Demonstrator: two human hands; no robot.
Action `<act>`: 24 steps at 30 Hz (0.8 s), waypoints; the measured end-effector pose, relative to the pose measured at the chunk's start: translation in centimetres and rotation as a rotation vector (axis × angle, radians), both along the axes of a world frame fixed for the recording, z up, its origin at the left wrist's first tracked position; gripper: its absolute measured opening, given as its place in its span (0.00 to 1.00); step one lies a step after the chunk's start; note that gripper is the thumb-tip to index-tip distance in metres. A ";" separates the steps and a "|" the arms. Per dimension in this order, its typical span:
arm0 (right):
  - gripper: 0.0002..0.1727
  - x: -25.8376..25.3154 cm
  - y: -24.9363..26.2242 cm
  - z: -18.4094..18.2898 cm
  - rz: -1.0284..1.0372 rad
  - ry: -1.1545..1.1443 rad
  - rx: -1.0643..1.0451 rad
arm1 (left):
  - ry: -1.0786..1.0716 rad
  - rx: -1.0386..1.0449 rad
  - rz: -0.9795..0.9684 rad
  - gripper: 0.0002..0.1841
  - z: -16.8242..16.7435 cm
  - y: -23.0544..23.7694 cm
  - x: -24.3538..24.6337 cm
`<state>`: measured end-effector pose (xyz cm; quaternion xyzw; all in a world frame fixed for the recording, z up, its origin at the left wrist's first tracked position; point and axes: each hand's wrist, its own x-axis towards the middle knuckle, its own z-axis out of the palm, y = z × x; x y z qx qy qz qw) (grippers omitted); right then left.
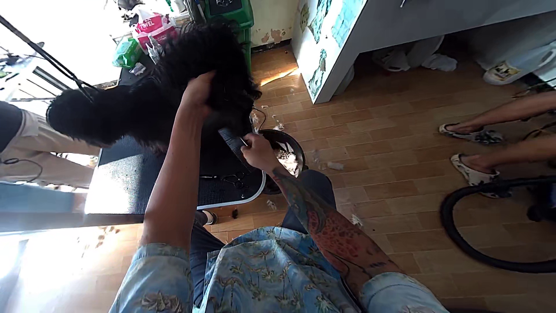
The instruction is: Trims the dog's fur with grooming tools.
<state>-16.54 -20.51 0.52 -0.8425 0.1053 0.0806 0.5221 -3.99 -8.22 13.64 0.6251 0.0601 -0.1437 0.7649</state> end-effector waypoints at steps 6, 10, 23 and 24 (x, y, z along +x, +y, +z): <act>0.23 -1.8 3.7 -0.3 0.207 -0.355 -0.556 | -0.051 0.052 0.040 0.14 0.2 -0.6 -0.3; 0.22 -3.9 6.2 0.7 0.537 -0.154 -0.647 | -0.064 0.118 0.048 0.17 -0.3 -0.7 0.1; 0.15 -7.6 -3.5 -0.4 0.609 0.233 0.113 | -0.071 0.127 0.006 0.18 -1.1 0.2 0.4; 0.12 -8.5 -5.4 -0.6 0.601 0.238 0.228 | -0.078 0.124 0.008 0.16 -1.1 0.3 0.3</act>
